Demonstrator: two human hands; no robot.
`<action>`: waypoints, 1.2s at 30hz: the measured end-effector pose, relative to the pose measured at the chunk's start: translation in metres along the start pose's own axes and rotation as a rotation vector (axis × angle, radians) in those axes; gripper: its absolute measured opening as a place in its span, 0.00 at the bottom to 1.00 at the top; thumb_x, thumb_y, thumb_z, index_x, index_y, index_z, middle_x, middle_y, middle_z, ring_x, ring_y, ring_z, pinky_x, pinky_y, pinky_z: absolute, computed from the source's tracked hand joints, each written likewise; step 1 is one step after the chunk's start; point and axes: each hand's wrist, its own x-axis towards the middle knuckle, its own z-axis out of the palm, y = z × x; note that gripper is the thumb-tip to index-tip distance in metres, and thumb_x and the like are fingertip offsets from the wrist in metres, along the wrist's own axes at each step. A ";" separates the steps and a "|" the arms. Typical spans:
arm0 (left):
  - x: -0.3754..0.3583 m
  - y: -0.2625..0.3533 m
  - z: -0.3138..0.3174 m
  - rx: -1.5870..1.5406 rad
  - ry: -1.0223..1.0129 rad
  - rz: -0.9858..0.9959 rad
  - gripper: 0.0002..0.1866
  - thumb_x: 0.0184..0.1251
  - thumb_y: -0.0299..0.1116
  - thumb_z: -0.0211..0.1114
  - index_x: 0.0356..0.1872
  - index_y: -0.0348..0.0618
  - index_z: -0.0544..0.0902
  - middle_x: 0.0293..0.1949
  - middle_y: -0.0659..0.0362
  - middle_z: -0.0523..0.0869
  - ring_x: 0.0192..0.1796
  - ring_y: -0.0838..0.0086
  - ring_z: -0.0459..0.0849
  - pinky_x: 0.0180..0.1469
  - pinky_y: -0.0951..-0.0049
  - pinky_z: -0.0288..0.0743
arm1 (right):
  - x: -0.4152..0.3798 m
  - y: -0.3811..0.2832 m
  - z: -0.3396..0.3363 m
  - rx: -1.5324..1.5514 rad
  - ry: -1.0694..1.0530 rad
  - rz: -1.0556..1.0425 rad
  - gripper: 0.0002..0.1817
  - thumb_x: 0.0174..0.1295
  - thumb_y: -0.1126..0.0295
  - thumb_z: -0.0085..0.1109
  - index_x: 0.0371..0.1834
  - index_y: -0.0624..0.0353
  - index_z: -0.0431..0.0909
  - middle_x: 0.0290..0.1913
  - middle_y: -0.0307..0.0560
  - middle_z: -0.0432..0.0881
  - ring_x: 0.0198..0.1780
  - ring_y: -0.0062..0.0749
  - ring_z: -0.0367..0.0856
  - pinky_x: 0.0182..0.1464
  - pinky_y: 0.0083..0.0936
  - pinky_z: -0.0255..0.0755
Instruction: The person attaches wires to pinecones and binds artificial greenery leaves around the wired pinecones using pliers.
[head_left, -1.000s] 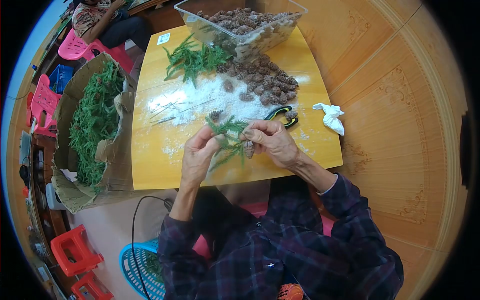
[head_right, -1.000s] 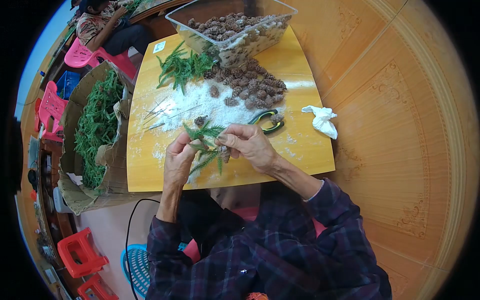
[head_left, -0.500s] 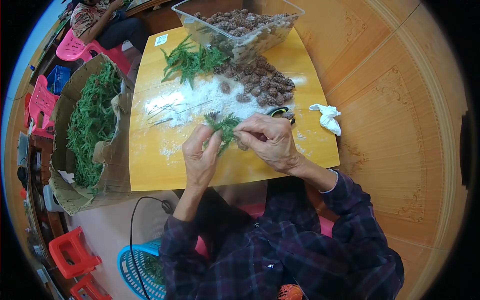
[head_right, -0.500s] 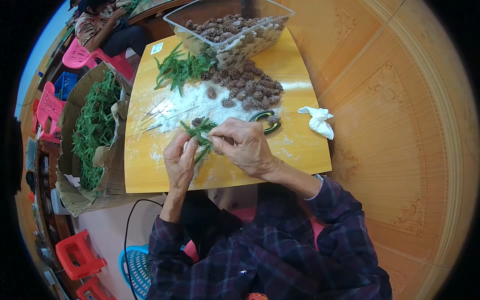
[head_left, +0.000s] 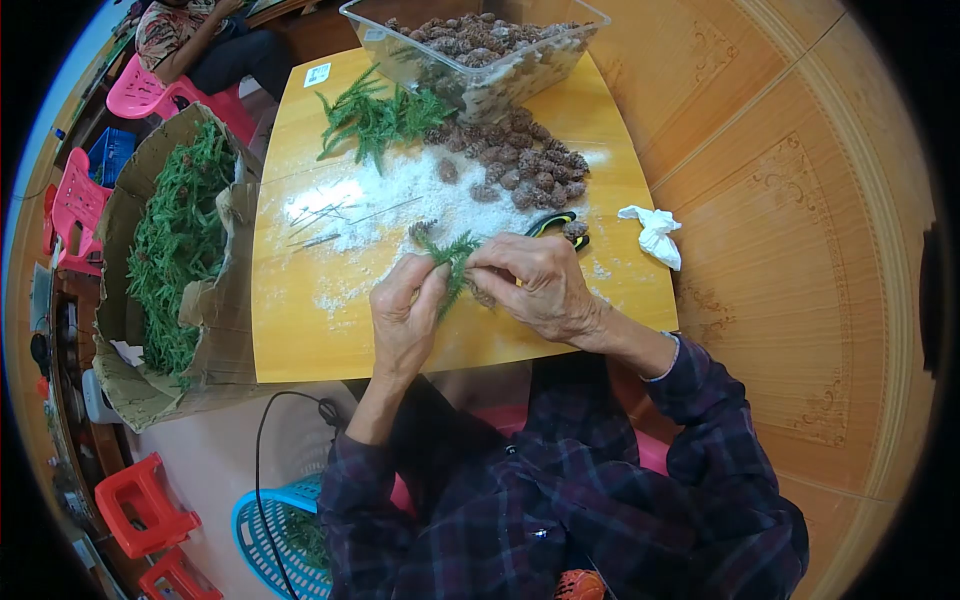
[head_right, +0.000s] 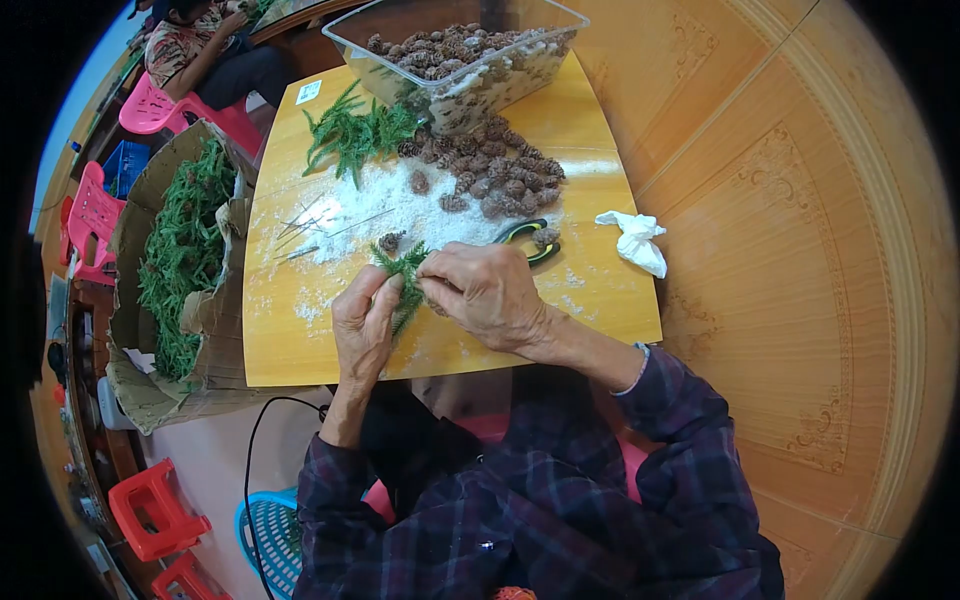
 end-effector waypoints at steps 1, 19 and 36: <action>0.000 0.000 -0.001 -0.006 -0.012 -0.008 0.03 0.63 0.22 0.60 0.34 0.33 0.79 0.25 0.58 0.76 0.28 0.77 0.74 0.32 0.76 0.68 | 0.000 0.000 -0.001 0.001 -0.017 0.015 0.04 0.53 0.78 0.63 0.32 0.64 0.80 0.26 0.47 0.81 0.27 0.32 0.82 0.30 0.24 0.75; -0.007 -0.007 0.002 -0.202 -0.133 -0.006 0.05 0.64 0.23 0.59 0.38 0.34 0.81 0.27 0.58 0.77 0.31 0.76 0.76 0.34 0.76 0.69 | 0.006 0.011 -0.003 0.195 0.053 -0.131 0.07 0.53 0.76 0.65 0.35 0.62 0.81 0.31 0.46 0.81 0.34 0.35 0.82 0.34 0.25 0.75; -0.006 -0.011 -0.001 0.004 -0.265 0.179 0.11 0.59 0.20 0.61 0.44 0.36 0.82 0.31 0.53 0.79 0.34 0.63 0.79 0.37 0.70 0.72 | 0.008 0.015 -0.003 0.403 -0.083 0.243 0.07 0.55 0.72 0.66 0.35 0.61 0.84 0.33 0.45 0.84 0.28 0.20 0.78 0.31 0.20 0.73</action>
